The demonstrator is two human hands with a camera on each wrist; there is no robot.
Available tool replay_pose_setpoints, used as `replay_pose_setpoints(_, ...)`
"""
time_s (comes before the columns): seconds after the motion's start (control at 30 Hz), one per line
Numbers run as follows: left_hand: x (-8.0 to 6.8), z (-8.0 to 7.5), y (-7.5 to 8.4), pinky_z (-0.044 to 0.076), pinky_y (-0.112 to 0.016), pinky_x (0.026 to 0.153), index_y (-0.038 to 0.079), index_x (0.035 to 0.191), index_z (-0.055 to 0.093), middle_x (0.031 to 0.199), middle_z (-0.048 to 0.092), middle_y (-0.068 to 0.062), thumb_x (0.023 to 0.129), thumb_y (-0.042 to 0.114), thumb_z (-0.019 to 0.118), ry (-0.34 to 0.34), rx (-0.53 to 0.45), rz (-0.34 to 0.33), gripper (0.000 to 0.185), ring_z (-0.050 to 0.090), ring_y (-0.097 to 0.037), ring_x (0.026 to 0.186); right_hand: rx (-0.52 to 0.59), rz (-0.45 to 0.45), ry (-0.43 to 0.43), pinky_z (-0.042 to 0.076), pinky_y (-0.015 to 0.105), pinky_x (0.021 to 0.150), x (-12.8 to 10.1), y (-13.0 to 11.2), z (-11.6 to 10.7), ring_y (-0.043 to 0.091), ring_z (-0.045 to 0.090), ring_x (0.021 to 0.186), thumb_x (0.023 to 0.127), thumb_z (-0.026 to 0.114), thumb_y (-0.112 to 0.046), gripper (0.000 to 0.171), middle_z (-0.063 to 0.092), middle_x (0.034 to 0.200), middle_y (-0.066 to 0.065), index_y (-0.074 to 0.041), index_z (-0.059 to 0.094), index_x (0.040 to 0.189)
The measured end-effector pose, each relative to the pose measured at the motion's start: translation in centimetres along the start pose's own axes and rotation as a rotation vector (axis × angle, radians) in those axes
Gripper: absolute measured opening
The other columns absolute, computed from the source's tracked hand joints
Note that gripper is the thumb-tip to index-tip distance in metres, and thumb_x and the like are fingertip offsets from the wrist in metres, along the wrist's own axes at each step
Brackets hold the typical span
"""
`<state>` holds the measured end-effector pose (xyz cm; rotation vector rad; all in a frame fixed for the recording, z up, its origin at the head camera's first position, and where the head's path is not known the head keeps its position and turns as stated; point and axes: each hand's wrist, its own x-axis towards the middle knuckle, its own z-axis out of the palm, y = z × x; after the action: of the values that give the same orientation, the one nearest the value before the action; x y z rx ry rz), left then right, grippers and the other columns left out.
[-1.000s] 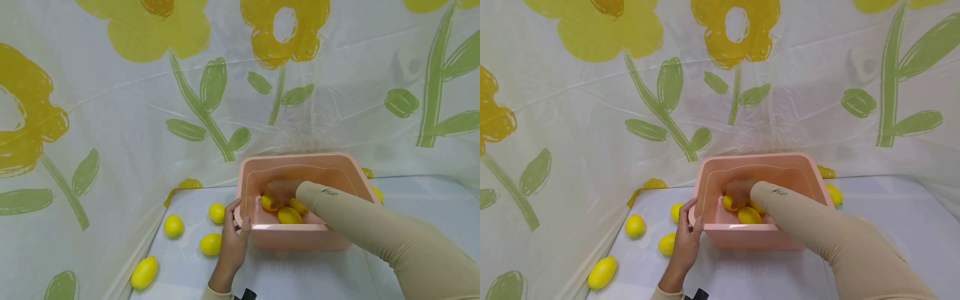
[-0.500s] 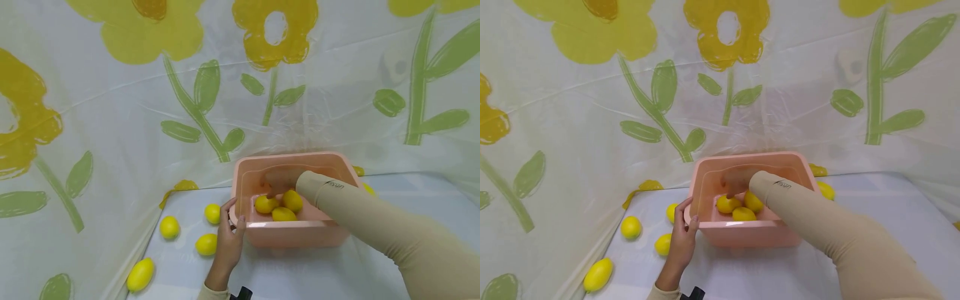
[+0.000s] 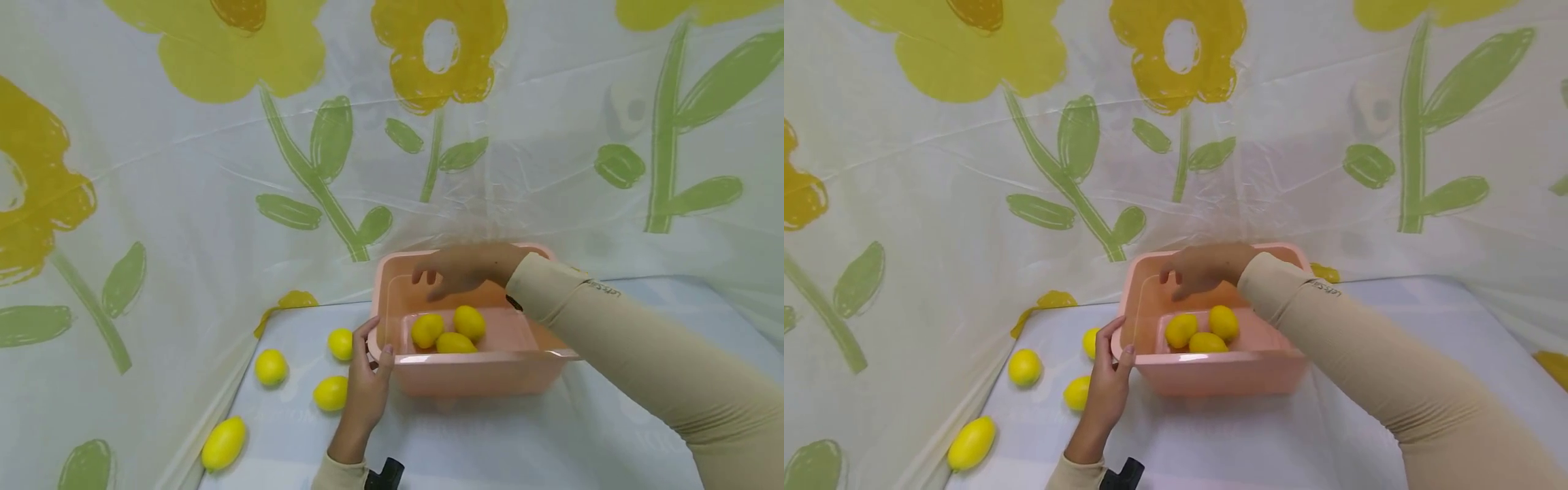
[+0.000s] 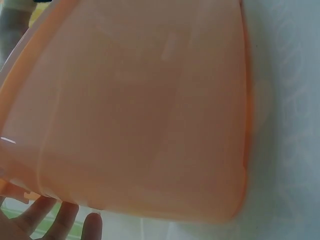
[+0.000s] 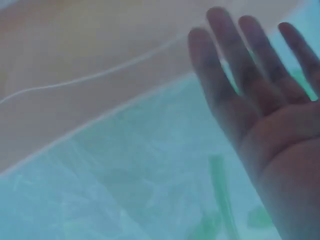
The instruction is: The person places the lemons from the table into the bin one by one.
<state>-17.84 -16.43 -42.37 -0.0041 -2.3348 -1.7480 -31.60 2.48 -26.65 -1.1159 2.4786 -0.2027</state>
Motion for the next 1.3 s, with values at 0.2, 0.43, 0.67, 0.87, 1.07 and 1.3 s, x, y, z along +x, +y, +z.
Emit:
replay_pose_setpoints(0.2,0.0,0.3,0.0,0.046,-0.052,0.108,0.029,0.149,0.031,0.162,0.027,-0.002,0.1,0.031,0.054,0.013,0.004,-0.025,0.054,0.042,-0.033,0.141,0.114,-0.089,0.129,0.053,0.042,0.1,-3.8,-0.4,-1.0,0.023,0.064,0.114,0.097,0.065,-0.024,0.042,0.062,0.134,0.006,-0.015,0.056,0.137)
replay_pose_setpoints(0.43,0.0,0.5,-0.2,0.045,-0.056,0.107,0.027,0.148,0.032,0.162,0.027,-0.005,0.101,0.027,0.053,0.031,0.013,-0.015,0.052,0.04,-0.036,0.142,0.185,-0.116,0.342,0.053,0.044,0.1,-9.0,0.0,0.2,0.02,0.061,0.119,0.097,0.066,-0.025,0.044,0.063,0.133,0.0,-0.018,0.056,0.139)
replay_pose_setpoints(0.67,0.0,0.7,-0.2,0.046,-0.054,0.105,0.027,0.148,0.031,0.163,0.025,-0.006,0.101,0.027,0.053,0.036,0.014,-0.011,0.052,0.04,-0.037,0.143,0.206,-0.203,0.619,0.055,0.039,0.094,-13.7,2.3,3.1,0.016,0.063,0.115,0.095,0.068,-0.018,0.038,0.066,0.13,-0.003,-0.016,0.061,0.132)
replay_pose_setpoints(0.87,-0.1,0.6,-0.1,0.045,-0.054,0.105,0.025,0.149,0.03,0.164,0.024,-0.005,0.102,0.025,0.051,0.04,0.012,-0.003,0.051,0.037,-0.036,0.145,0.224,-0.244,0.789,0.055,0.026,0.092,-16.3,3.8,5.6,0.007,0.063,0.112,0.091,0.071,-0.007,0.041,0.067,0.127,-0.004,-0.016,0.062,0.131)
replay_pose_setpoints(1.07,-0.1,0.6,-0.1,0.044,-0.054,0.106,0.024,0.149,0.029,0.164,0.022,-0.007,0.103,0.025,0.049,0.041,0.003,-0.016,0.05,0.035,-0.037,0.146,0.271,-0.206,0.935,0.05,0.012,0.092,-17.8,5.3,7.8,0.0,0.062,0.107,0.088,0.07,0.003,0.039,0.068,0.119,-0.005,-0.011,0.065,0.124)
replay_pose_setpoints(1.3,-0.2,0.9,0.1,0.043,-0.055,0.107,0.023,0.149,0.03,0.164,0.022,-0.008,0.103,0.025,0.049,0.039,-0.006,-0.016,0.05,0.034,-0.038,0.147,0.369,0.012,1.052,0.045,0.004,0.089,-18.6,7.7,10.7,-0.011,0.058,0.106,0.094,0.065,-0.003,0.028,0.069,0.118,-0.001,-0.008,0.067,0.121)
